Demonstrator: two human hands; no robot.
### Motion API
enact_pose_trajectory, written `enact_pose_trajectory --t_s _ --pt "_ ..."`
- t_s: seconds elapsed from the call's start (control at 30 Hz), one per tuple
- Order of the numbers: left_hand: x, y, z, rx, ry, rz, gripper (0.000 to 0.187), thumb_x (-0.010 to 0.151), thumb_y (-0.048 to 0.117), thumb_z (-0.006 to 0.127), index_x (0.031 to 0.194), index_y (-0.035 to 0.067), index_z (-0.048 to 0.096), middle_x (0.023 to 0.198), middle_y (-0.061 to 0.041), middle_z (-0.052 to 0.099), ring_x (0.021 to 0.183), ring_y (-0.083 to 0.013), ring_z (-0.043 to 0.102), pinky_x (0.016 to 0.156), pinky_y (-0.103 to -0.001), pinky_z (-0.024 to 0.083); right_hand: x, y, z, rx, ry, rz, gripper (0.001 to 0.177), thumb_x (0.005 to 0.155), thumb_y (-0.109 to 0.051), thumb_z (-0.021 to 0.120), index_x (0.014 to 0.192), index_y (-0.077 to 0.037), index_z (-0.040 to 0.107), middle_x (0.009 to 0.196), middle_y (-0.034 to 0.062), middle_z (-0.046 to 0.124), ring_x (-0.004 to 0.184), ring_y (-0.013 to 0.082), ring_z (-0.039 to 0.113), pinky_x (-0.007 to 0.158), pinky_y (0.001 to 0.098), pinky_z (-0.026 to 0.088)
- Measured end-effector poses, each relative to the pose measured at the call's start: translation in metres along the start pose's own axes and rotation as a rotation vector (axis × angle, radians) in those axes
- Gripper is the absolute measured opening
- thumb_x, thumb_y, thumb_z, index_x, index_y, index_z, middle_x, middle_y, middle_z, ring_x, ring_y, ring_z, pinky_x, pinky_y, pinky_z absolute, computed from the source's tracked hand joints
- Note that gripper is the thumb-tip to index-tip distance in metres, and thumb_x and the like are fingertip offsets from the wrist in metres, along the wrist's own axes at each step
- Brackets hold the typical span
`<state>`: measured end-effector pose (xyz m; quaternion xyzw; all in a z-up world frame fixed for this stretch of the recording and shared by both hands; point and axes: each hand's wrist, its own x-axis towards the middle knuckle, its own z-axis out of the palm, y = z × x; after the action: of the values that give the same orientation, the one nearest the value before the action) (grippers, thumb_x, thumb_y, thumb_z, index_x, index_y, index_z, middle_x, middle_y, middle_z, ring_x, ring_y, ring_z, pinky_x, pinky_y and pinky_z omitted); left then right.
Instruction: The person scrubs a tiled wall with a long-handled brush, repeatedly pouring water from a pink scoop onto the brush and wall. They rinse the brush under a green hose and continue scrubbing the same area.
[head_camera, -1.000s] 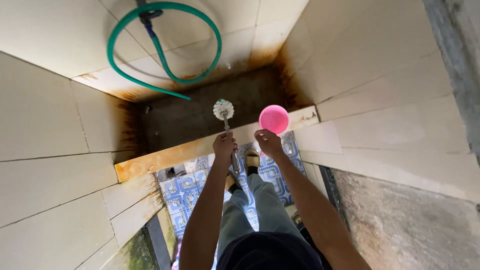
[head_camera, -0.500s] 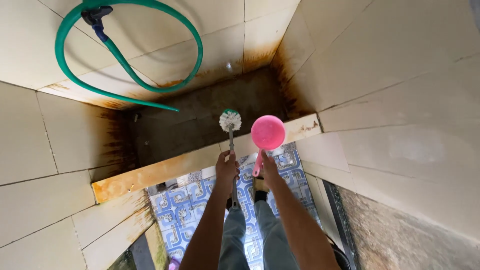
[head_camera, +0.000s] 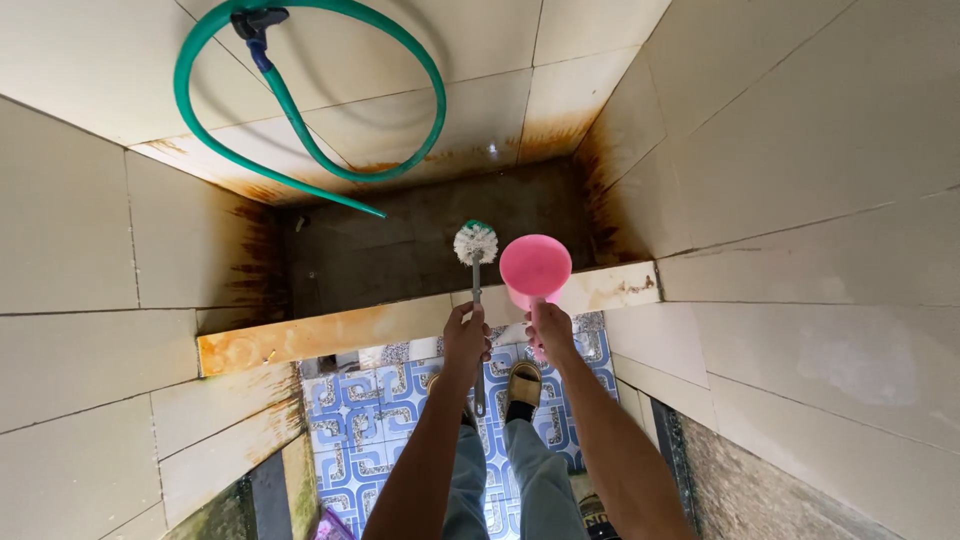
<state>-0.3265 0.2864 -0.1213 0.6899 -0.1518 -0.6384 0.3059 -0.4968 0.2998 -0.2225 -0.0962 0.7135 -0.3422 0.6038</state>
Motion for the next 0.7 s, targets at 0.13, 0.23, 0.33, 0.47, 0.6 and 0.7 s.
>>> enact_pose_trajectory --t_s 0.13,0.23,0.33,0.47,0.6,0.7 --pt "-0.017 0.02 0.0 -0.074 -0.001 0.016 0.041 0.108 0.032 0.053 0.138 0.003 0.054 0.071 -0.011 0.059 0.049 -0.018 0.052 0.038 -0.027 0.042 -0.032 -0.039 0.009 0.116 0.136 -0.092 0.036 0.103 -0.036 0.052 0.089 -0.004 0.06 0.069 0.008 0.054 0.048 0.0143 0.051 0.041 0.0266 0.042" --pt "-0.024 0.03 -0.006 -0.083 0.015 0.037 0.042 0.108 0.029 0.053 0.139 0.002 0.053 0.072 -0.011 0.058 0.05 -0.0171 0.052 0.038 -0.027 0.042 -0.026 -0.049 0.011 -0.085 0.042 -0.213 0.04 0.101 -0.041 0.068 0.082 -0.006 0.063 0.06 0.0086 0.055 0.04 0.0128 0.048 0.034 0.0271 0.041" --pt "-0.027 0.038 -0.01 -0.114 0.013 0.041 0.04 0.108 0.031 0.054 0.139 0.005 0.055 0.07 -0.009 0.06 0.048 -0.0162 0.051 0.036 -0.027 0.041 -0.045 -0.086 0.022 -0.089 0.1 -0.308 0.041 0.101 -0.034 0.062 0.072 -0.005 0.06 0.052 0.0095 0.055 0.035 0.0154 0.048 0.031 0.0278 0.039" --pt "-0.032 0.056 -0.015 -0.172 0.025 0.087 0.039 0.107 0.03 0.055 0.136 0.003 0.055 0.071 -0.011 0.059 0.049 -0.0168 0.051 0.037 -0.026 0.041 -0.039 -0.117 0.03 -0.142 0.031 -0.411 0.043 0.101 -0.039 0.064 0.075 -0.005 0.061 0.056 0.0097 0.057 0.039 0.0145 0.051 0.034 0.0278 0.042" --pt "-0.036 0.066 -0.022 -0.215 0.046 0.136 0.039 0.107 0.03 0.054 0.134 0.003 0.055 0.071 -0.01 0.057 0.048 -0.0155 0.051 0.036 -0.026 0.041 -0.066 -0.153 0.037 -0.084 0.033 -0.437 0.037 0.103 -0.032 0.062 0.078 -0.004 0.059 0.059 0.0084 0.055 0.041 0.0122 0.05 0.034 0.0273 0.04" --pt "-0.039 0.076 -0.032 -0.25 0.052 0.168 0.039 0.107 0.031 0.056 0.135 0.004 0.057 0.069 -0.011 0.06 0.044 -0.0161 0.051 0.034 -0.027 0.04 -0.075 -0.163 0.037 -0.227 -0.048 -0.504 0.038 0.102 -0.031 0.066 0.08 -0.001 0.062 0.061 0.011 0.059 0.042 0.0143 0.054 0.035 0.0286 0.045"
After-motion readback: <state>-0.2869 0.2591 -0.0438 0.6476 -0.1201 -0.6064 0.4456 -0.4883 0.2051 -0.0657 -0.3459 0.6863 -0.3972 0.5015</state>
